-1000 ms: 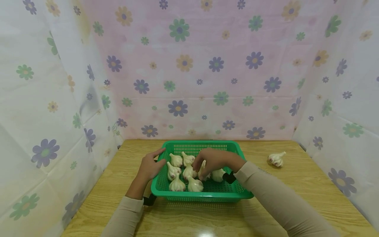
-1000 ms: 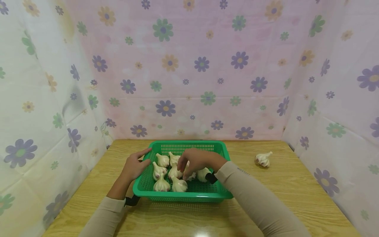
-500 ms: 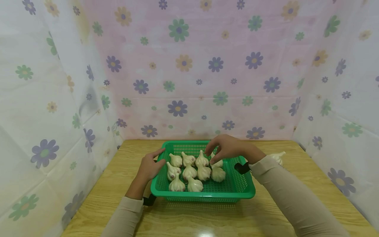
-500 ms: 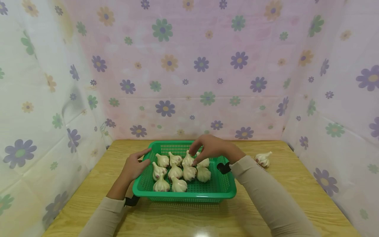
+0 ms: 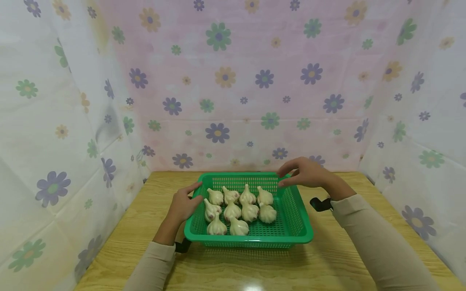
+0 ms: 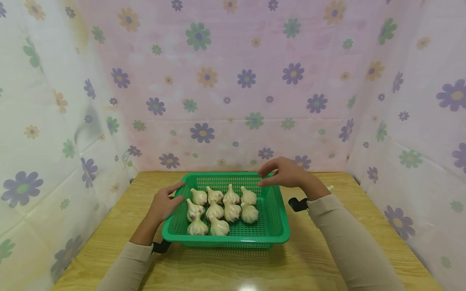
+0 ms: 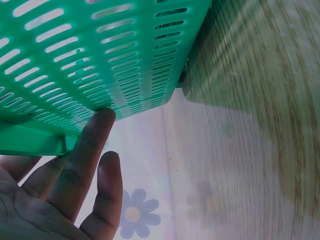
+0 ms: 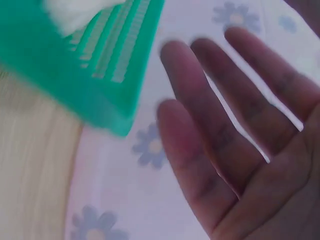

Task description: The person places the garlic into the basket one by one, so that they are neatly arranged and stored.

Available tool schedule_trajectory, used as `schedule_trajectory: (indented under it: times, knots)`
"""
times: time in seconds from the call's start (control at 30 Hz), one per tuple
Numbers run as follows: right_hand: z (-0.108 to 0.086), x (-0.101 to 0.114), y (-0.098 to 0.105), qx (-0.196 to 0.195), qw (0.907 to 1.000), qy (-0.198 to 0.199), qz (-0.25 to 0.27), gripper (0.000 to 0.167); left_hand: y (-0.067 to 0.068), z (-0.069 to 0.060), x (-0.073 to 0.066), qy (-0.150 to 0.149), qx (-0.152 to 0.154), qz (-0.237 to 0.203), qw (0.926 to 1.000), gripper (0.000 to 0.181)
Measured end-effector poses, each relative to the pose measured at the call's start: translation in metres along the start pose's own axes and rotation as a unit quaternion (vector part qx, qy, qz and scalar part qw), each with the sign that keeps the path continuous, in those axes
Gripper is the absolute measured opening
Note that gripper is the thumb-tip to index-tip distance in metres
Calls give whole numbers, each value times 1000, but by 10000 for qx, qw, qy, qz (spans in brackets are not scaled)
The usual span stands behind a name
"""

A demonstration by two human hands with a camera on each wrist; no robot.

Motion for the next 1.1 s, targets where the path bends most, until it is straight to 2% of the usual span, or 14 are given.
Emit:
schedule_trajectory:
  times: [0.2,0.37,0.57,0.73,0.93,1.1]
  knots:
    - [-7,-44,19,-914,9939,-615,27,51,0,0,0,14,-11,-25,10000,57]
    - [-14,-72,29,-1340,9856,-998,275,54,0,0,1,0,-35,-28,10000,57]
    - [-23,-96,38,-1875,9721,-1333,456,66,-1,0,1,1,-51,-65,10000,57]
    - [-30,-111,39,-2139,9619,-1573,648,77,-1,0,2,-18,-48,-58,10000,57]
    - [-35,-132,35,-2324,9533,-1820,643,90,0,0,0,-27,-54,-76,10000,57]
    - [-37,-156,32,-2637,9384,-2128,673,96,0,0,-1,-26,-39,-89,9999,57]
Point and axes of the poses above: each hand's wrist, its own z-axis towards the middle knuckle, its own y-axis out of the back of the hand, x = y × z, the point moved 6 cm from there along z, towards the middle knuckle, and after that the axes turned 14 degrees about -y, right-handed, at the moved point
